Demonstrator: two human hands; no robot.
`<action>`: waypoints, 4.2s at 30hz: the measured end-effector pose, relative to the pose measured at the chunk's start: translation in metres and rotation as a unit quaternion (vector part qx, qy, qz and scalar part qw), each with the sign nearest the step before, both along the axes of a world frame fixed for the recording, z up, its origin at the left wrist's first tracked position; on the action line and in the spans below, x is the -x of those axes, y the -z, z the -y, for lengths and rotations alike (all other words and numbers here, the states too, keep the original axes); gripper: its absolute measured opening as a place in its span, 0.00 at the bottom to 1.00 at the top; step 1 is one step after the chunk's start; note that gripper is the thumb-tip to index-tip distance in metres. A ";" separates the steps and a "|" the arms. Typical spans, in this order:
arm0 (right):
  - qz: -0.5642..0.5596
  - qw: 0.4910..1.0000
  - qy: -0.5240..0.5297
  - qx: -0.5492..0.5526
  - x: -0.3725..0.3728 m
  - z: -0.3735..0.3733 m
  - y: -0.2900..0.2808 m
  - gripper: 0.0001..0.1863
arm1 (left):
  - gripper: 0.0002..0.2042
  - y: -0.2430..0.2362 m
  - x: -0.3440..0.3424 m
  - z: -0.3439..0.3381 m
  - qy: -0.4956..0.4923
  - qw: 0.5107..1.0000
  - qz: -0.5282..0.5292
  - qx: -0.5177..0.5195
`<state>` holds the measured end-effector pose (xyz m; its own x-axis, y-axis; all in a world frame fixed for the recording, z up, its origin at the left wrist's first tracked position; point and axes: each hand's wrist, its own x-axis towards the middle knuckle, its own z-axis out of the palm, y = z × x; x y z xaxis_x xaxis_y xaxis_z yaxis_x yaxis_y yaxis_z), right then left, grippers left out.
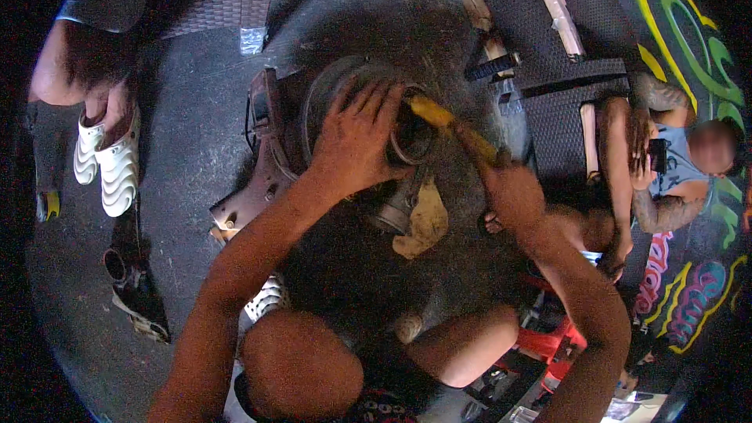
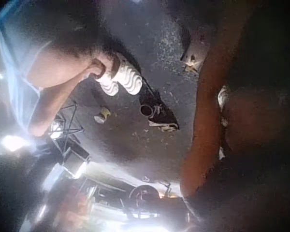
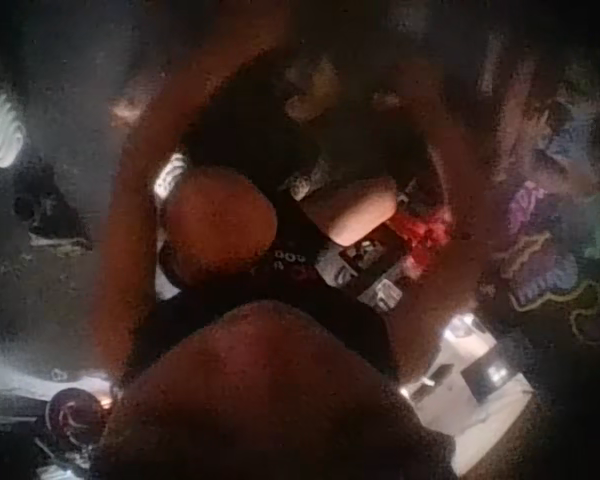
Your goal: The person hits a metal turbocharger housing with a mallet and wipes its internal and external surfaces with a cloth.
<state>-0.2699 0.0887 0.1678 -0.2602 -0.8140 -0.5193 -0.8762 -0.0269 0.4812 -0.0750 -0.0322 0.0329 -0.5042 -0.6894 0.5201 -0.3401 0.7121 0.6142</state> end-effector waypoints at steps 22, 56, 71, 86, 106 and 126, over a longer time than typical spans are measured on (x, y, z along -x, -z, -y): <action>0.015 0.982 0.079 0.171 -0.067 0.003 0.038 0.41 | 0.50 0.001 -0.004 0.000 0.003 0.999 0.026 -0.021; 0.164 0.977 -0.089 0.100 0.005 0.044 0.021 0.35 | 0.50 0.011 -0.021 0.024 -0.078 0.995 -0.048 -0.023; 0.023 0.992 -0.113 0.042 0.012 0.074 0.022 0.44 | 0.49 0.009 -0.021 0.027 -0.094 0.994 -0.053 0.000; 0.055 0.997 -0.058 0.014 -0.020 0.081 0.003 0.43 | 0.48 0.009 -0.021 0.024 -0.091 0.994 -0.052 -0.019; 0.013 0.981 -0.169 -0.096 -0.052 0.059 -0.028 0.36 | 0.50 0.009 -0.022 0.020 -0.091 0.995 -0.038 -0.029; 0.041 0.995 -0.083 -0.022 -0.042 0.103 -0.029 0.18 | 0.48 0.004 -0.022 0.021 -0.088 0.995 -0.041 -0.030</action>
<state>-0.2276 -0.0141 0.1967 -0.0793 -0.8187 -0.5687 -0.8939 -0.1941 0.4040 -0.0527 -0.0537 0.0291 -0.3299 -0.7943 0.5102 -0.4028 0.6072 0.6849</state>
